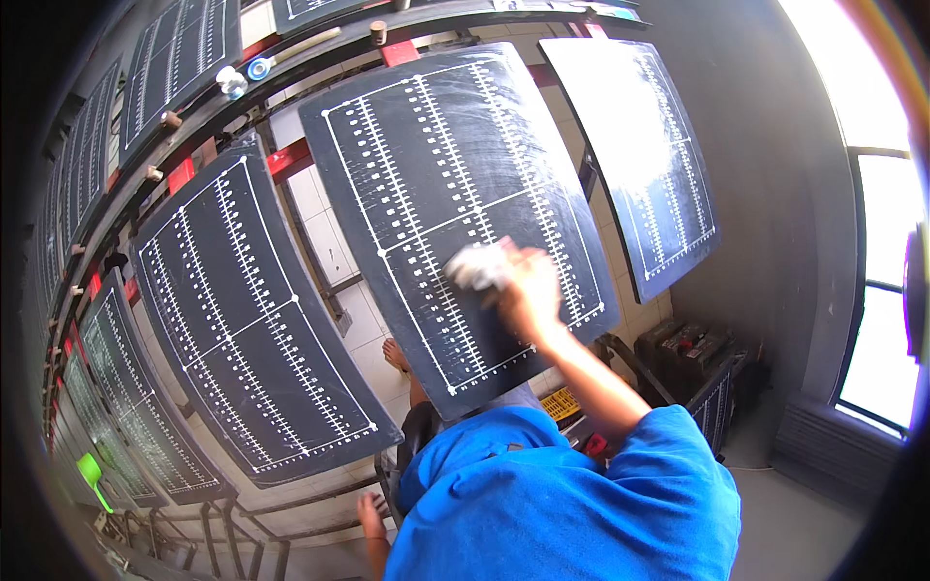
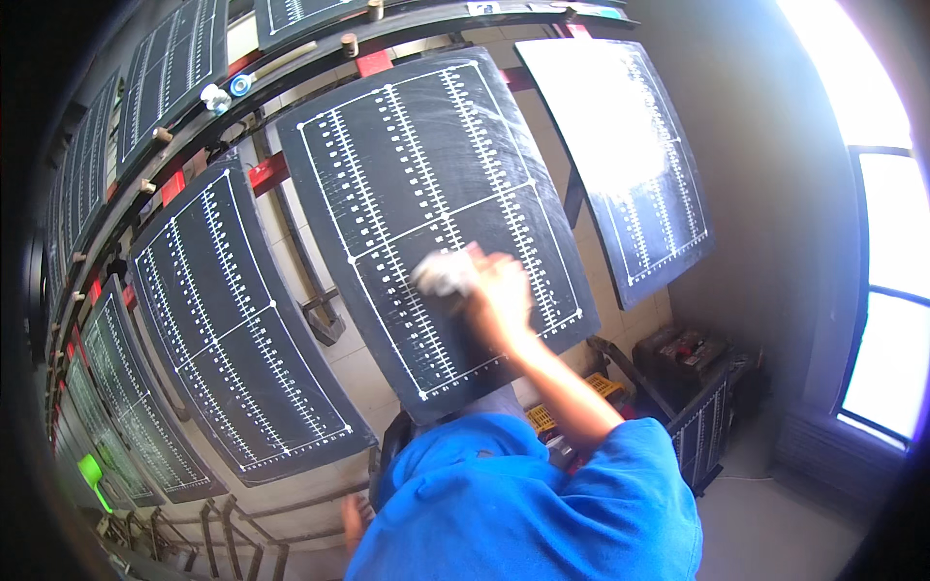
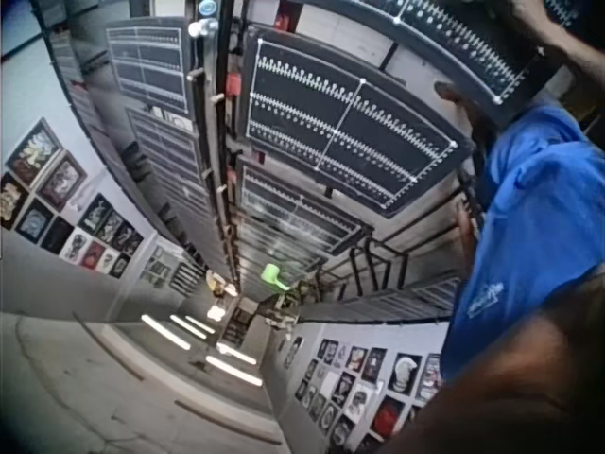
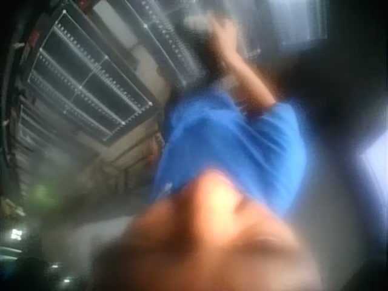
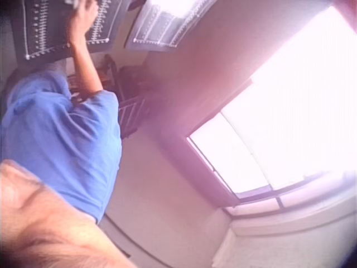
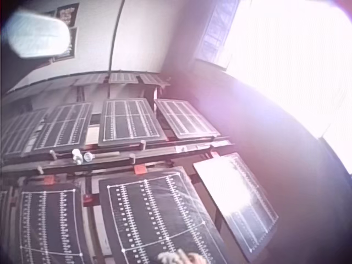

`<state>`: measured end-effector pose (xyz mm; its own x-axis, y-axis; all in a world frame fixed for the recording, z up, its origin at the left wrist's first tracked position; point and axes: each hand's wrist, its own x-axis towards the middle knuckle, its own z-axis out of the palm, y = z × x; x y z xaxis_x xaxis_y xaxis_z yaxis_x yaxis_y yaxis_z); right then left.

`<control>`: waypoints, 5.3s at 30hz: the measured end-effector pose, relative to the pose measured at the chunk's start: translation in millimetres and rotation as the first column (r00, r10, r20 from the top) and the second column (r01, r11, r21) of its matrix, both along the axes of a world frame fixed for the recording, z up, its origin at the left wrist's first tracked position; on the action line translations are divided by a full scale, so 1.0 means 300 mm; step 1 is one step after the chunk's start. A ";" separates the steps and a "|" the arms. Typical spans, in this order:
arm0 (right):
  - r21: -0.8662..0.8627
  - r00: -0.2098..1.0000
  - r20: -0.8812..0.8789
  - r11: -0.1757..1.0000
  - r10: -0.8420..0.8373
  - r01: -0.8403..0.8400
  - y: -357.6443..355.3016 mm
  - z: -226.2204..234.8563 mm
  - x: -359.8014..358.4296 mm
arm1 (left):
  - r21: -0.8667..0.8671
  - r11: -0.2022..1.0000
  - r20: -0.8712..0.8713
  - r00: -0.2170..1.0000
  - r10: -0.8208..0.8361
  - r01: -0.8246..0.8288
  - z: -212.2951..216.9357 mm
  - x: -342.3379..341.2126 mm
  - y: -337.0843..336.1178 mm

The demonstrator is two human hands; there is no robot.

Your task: The person cleans the surface of a solar panel using a cloth. They wipe the panel in broad strokes, moving from one side to the other, and occasionally adjust the cloth in their hands. The person also briefly holds a green scoop while cleaning.

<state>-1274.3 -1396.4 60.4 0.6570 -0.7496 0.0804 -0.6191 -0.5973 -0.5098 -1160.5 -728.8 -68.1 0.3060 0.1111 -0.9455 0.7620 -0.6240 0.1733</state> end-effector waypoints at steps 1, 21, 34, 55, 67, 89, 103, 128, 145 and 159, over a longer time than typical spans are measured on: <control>-0.068 0.990 0.120 0.994 -0.071 0.079 -0.126 0.017 -0.043 | 0.014 1.000 0.015 1.000 0.012 -0.012 -0.014 -0.073 0.060; -0.191 0.983 -0.005 0.965 0.181 -0.179 -0.332 -0.116 0.173 | -0.041 0.731 0.187 0.723 -0.665 0.682 0.029 -0.165 -0.052; -0.344 0.908 0.164 0.840 -0.386 0.420 -0.631 -0.183 0.990 | 0.011 0.978 0.029 0.977 -0.210 0.209 0.027 -0.355 -0.088; 0.057 0.973 -0.075 0.975 0.218 -0.214 0.797 -0.044 -0.006 | -0.235 0.916 0.199 0.939 -0.281 0.324 -0.154 0.409 0.161; 0.506 0.878 -0.329 0.720 -0.348 0.475 1.051 0.146 -0.445 | -0.118 0.958 0.052 0.965 -0.258 0.263 -0.204 0.722 0.397; 0.237 0.982 0.088 0.961 -0.168 0.143 1.047 0.064 0.616 | -0.148 0.941 0.090 0.952 -0.293 0.303 -0.255 0.682 0.882; -0.016 0.976 0.161 0.989 0.145 -0.145 1.754 -0.183 0.997 | -0.154 0.961 0.269 0.945 -0.183 0.230 -0.140 1.453 1.039; -0.424 0.749 -0.019 0.684 -0.662 0.594 0.915 -0.258 0.808 | -0.078 0.921 0.082 0.923 -0.375 0.381 -0.047 1.431 0.901; -0.193 0.959 0.031 0.940 -0.281 0.282 0.999 -0.164 0.880 | -0.121 0.516 0.104 0.528 -0.843 0.848 -0.149 1.465 0.600; -0.157 0.864 -0.088 0.850 0.495 -0.503 1.186 -0.048 1.748 | -0.195 0.912 0.196 0.926 -0.323 0.360 -0.379 1.218 0.455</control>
<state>-749.8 -1040.7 46.1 0.9447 -0.2972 0.1388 -0.2330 -0.9059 -0.3537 -795.1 -592.2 -181.8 0.4325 -0.2349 -0.8705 0.4613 -0.7720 0.4374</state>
